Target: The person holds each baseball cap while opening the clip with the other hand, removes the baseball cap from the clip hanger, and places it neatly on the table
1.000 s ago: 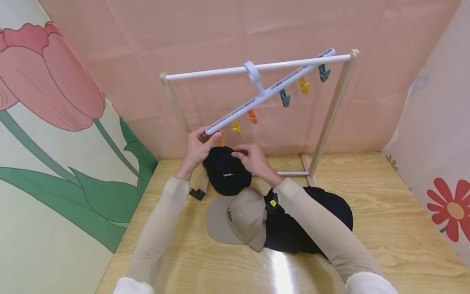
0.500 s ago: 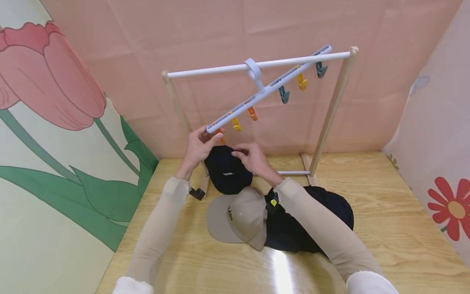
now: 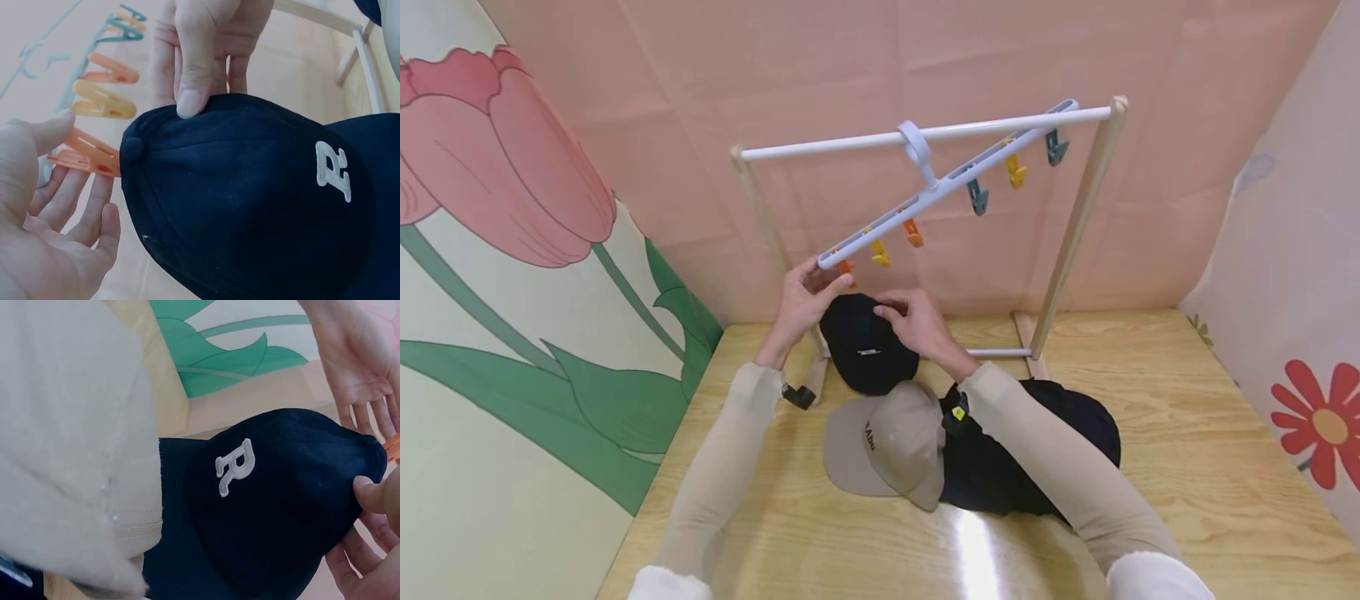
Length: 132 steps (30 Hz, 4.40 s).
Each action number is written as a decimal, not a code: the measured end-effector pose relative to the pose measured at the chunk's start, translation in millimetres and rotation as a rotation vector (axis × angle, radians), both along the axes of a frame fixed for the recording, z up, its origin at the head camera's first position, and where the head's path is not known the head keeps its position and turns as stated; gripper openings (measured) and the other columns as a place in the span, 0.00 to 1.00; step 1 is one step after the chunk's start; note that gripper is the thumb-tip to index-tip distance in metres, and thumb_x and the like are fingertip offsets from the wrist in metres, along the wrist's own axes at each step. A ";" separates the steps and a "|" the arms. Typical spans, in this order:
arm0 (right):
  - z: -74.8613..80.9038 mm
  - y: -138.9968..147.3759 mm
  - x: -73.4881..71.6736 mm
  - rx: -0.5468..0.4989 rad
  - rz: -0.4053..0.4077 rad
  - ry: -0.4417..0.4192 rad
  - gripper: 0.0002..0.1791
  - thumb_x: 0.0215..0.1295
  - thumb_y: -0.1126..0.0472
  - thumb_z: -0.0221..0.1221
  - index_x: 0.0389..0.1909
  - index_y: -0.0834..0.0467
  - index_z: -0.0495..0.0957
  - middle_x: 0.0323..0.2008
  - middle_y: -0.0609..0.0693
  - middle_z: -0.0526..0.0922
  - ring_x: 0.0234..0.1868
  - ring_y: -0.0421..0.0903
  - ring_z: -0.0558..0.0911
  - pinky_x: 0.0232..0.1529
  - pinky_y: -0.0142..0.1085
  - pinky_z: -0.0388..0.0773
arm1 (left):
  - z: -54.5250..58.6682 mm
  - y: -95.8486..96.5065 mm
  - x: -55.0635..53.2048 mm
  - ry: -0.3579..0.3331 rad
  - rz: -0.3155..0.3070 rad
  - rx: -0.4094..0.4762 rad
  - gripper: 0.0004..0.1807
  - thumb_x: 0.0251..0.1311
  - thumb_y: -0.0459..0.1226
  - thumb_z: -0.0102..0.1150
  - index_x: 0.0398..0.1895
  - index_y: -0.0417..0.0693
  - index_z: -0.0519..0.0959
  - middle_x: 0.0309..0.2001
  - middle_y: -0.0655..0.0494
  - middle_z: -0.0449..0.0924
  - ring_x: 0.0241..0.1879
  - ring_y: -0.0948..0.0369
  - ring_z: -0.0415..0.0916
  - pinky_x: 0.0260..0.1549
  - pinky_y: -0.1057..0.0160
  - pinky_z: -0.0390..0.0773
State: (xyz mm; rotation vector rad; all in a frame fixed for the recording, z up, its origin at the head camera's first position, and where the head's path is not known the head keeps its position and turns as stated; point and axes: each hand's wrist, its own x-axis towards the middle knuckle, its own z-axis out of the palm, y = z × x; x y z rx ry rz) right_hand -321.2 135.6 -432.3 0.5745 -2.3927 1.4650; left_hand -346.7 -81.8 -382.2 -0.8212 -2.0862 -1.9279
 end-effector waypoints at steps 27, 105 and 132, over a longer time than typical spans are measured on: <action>26.7 -3.2 5.7 -0.091 0.000 0.057 0.12 0.74 0.66 0.67 0.54 0.63 0.89 0.51 0.60 0.91 0.50 0.56 0.90 0.46 0.23 0.82 | -15.5 -18.3 5.6 -0.038 0.093 -0.035 0.23 0.71 0.30 0.68 0.66 0.31 0.76 0.65 0.31 0.80 0.66 0.38 0.79 0.72 0.42 0.73; 62.4 -24.8 66.0 -0.254 0.041 -0.035 0.17 0.71 0.65 0.69 0.58 0.63 0.85 0.45 0.62 0.89 0.43 0.44 0.86 0.45 0.29 0.83 | -114.3 -68.8 116.7 -0.694 0.118 0.483 0.19 0.75 0.26 0.55 0.65 0.34 0.67 0.37 0.57 0.87 0.31 0.64 0.86 0.33 0.67 0.86; 59.1 -28.8 104.4 -0.286 0.129 -0.121 0.06 0.74 0.64 0.66 0.47 0.61 0.84 0.35 0.59 0.85 0.31 0.49 0.84 0.34 0.38 0.86 | -110.5 -105.3 119.7 -0.692 0.183 0.434 0.27 0.72 0.26 0.62 0.72 0.28 0.70 0.47 0.54 0.90 0.45 0.62 0.89 0.45 0.69 0.87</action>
